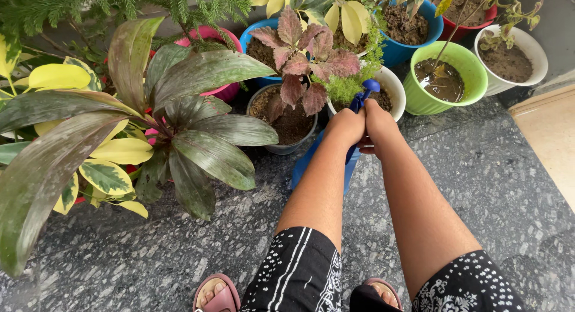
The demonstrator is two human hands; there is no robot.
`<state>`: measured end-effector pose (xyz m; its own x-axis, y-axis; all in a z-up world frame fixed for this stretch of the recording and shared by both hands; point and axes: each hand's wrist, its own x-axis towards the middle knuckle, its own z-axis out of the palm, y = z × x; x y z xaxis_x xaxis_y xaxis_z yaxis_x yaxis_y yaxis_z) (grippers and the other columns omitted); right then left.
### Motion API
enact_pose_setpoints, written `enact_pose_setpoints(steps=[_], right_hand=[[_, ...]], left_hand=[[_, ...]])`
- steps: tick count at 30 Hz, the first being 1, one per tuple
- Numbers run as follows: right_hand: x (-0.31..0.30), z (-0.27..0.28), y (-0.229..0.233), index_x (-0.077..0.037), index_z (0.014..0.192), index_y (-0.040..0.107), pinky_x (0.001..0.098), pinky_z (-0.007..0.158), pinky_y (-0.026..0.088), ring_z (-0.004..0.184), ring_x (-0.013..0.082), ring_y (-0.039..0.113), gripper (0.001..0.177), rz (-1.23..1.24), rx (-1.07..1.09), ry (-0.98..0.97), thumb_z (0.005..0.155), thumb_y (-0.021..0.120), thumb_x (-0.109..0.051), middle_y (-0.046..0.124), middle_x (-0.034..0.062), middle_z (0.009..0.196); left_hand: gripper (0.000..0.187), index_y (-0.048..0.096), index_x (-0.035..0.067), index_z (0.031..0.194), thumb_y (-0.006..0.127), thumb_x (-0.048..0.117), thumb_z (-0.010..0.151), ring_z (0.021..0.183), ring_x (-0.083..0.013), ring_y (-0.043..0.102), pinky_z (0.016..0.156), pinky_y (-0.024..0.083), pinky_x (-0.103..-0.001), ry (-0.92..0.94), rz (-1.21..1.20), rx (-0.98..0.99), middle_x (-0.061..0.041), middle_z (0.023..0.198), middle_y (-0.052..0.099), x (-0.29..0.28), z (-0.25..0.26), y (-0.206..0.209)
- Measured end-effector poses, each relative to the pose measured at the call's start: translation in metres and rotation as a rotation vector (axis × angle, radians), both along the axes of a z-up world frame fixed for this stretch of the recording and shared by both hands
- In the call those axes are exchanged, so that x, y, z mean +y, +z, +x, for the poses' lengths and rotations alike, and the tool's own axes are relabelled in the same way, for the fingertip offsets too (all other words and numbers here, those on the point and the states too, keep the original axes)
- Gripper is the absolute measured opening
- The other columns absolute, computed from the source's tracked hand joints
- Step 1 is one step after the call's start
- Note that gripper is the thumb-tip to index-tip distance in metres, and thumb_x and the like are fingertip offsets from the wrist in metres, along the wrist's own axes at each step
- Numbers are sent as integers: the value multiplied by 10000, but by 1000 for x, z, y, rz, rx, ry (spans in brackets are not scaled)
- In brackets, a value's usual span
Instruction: The person uses a blue spray bottle to water several potted plants arranged on a tiled floor. They systematically move from one plant to the next, spraying water onto the soil and leaves.
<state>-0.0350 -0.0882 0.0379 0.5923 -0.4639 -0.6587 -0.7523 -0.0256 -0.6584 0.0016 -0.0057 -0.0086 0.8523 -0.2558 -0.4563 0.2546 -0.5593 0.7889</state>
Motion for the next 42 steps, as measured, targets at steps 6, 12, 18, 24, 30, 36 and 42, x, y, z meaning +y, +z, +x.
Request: enact_pose_setpoints(steps=[6, 12, 18, 24, 30, 36, 42], right_hand=[[-11, -2, -9, -80, 1132, 627, 516, 763, 557, 797, 335, 655, 573, -12, 11, 47, 920, 427, -573, 658, 157, 948], [1, -7, 10, -47, 1127, 628, 501, 749, 549, 769, 323, 648, 681, -12, -11, -14, 907, 450, -666, 655, 151, 931], [5, -9, 15, -36, 1096, 642, 492, 742, 551, 741, 319, 657, 676, -36, -16, 5, 918, 430, -652, 664, 161, 909], [0, -6, 1, -39, 1061, 662, 489, 718, 567, 701, 310, 690, 599, -53, -17, 32, 920, 454, -583, 688, 159, 865], [10, -7, 14, -3, 1020, 662, 493, 709, 563, 664, 318, 665, 697, -60, -21, 22, 915, 451, -659, 661, 175, 820], [17, -8, 20, -1, 986, 664, 490, 676, 560, 617, 315, 646, 714, -55, -43, 44, 908, 435, -673, 652, 171, 761], [16, -4, 8, 12, 944, 666, 483, 651, 575, 594, 308, 674, 653, -90, -38, 102, 933, 421, -593, 671, 165, 735]], left_hand=[[687, 707, -46, 1198, 435, 535, 952, 1161, -434, 670, 992, 522, -480, -55, 13, -30, -312, 1228, 681, -9, 2, -17], [788, 707, -53, 1190, 381, 629, 967, 1164, -432, 664, 994, 515, -474, -2, 4, -5, -326, 1213, 683, -4, -5, 2], [785, 712, -50, 1177, 378, 628, 966, 1128, -420, 691, 968, 529, -478, -13, 9, 20, -307, 1184, 704, 4, -8, 15], [691, 714, -37, 1185, 405, 542, 968, 1129, -426, 684, 975, 521, -486, -76, 33, -26, -290, 1196, 703, 2, 1, -7], [779, 710, -46, 1185, 374, 622, 967, 1146, -423, 679, 975, 522, -487, -6, 33, 21, -302, 1203, 693, 8, -2, 6], [833, 728, -42, 1164, 366, 678, 954, 1141, -414, 684, 970, 522, -487, 36, 58, 47, -294, 1199, 700, 15, -7, 15], [747, 720, -25, 1186, 405, 612, 955, 1126, -409, 694, 963, 529, -487, 10, 57, 21, -276, 1200, 707, 16, 1, -8]])
